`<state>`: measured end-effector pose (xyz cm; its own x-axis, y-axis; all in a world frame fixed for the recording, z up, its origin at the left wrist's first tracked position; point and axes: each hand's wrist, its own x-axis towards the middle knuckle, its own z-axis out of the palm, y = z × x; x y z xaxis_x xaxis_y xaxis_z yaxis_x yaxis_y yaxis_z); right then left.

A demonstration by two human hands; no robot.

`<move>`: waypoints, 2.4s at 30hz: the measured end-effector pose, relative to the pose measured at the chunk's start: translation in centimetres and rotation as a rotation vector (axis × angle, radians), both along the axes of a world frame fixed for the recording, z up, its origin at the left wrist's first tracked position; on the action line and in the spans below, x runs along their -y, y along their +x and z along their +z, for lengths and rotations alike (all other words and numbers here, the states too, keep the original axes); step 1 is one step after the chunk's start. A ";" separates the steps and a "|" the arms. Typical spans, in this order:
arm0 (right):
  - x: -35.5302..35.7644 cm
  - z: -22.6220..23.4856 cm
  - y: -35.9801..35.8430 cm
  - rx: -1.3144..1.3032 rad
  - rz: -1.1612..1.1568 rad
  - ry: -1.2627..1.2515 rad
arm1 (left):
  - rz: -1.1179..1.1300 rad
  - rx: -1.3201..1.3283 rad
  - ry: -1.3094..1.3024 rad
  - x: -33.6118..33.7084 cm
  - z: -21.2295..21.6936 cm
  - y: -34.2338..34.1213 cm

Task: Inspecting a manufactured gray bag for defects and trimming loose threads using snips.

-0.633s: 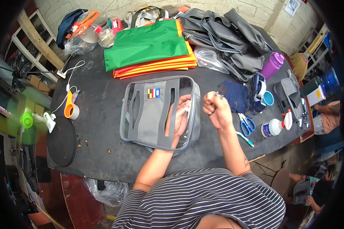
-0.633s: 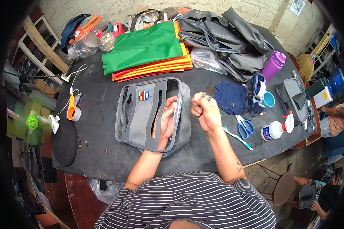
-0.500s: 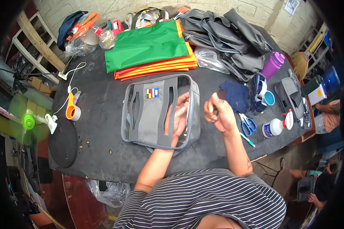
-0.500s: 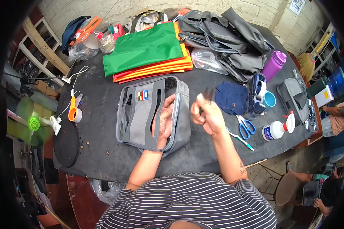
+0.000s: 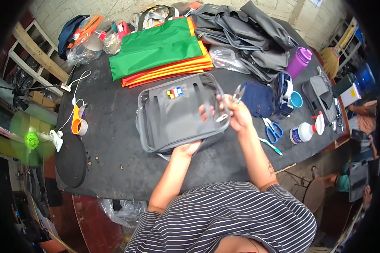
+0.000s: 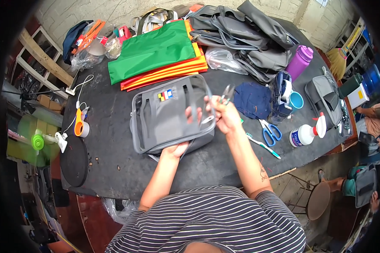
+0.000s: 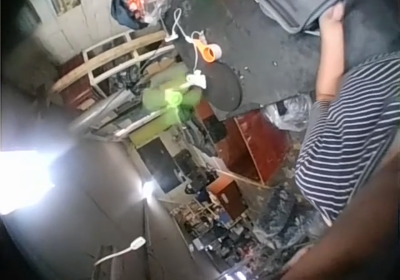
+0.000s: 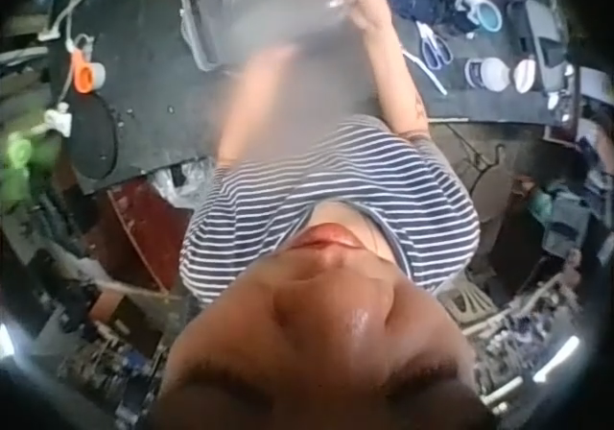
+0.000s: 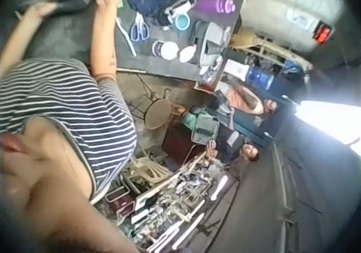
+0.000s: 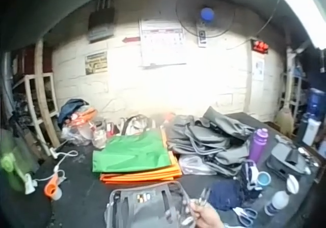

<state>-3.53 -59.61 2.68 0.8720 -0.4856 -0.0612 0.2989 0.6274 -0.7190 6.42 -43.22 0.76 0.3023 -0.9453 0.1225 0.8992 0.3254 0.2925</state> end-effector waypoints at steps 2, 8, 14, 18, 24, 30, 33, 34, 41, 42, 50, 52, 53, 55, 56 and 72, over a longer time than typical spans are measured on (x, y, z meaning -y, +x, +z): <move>2.3 -1.3 -0.5 0.064 -0.063 0.233 | 0.094 0.113 0.093 -2.3 0.4 -0.4; 4.6 -1.4 -3.8 -0.036 -0.081 0.204 | 0.257 0.045 0.126 -8.1 2.8 0.9; 0.3 2.1 -7.1 -0.388 0.101 -0.103 | 0.414 0.287 0.540 -7.9 3.0 2.3; -1.2 2.2 -7.9 -0.331 0.114 -0.052 | 0.495 0.346 0.690 -7.2 2.5 2.1; -2.6 -0.7 -8.0 -0.216 -0.011 -0.106 | 0.653 0.325 0.735 -7.8 1.3 2.5; -3.0 -2.5 -8.6 -0.150 -0.053 -0.159 | 0.549 0.328 0.626 -9.3 -0.2 4.1; -3.2 -3.0 -8.6 -0.137 -0.182 0.087 | 0.507 0.309 0.517 -9.6 -0.6 4.0; -3.2 -3.0 -8.6 -0.082 -0.142 0.146 | 0.491 0.310 0.524 -9.5 -0.8 3.9; -3.9 -3.5 -8.8 -0.102 -0.109 0.101 | 0.456 0.163 0.277 -8.9 -1.5 3.4; -3.9 -3.8 -8.6 -0.111 -0.103 0.092 | 0.455 0.158 0.280 -8.9 -1.7 3.4; -3.1 -5.7 -8.6 0.069 0.021 0.159 | 0.361 -0.054 0.202 -9.7 -1.8 4.6; -3.0 -5.7 -8.6 0.118 0.061 0.150 | 0.312 -0.141 0.192 -9.6 -1.5 4.8; -3.1 -5.6 -8.5 0.123 0.065 0.183 | 0.305 -0.200 0.128 -9.6 -1.2 4.8; -3.4 -5.1 -8.0 0.174 0.103 0.193 | 0.304 -0.232 0.089 -9.3 -0.7 4.5; -3.6 -4.6 -7.7 0.226 0.150 0.199 | 0.282 -0.206 0.111 -8.7 -0.6 4.3; -7.0 13.1 -2.9 -0.063 0.456 -0.709 | 0.668 1.680 0.527 1.8 8.5 8.9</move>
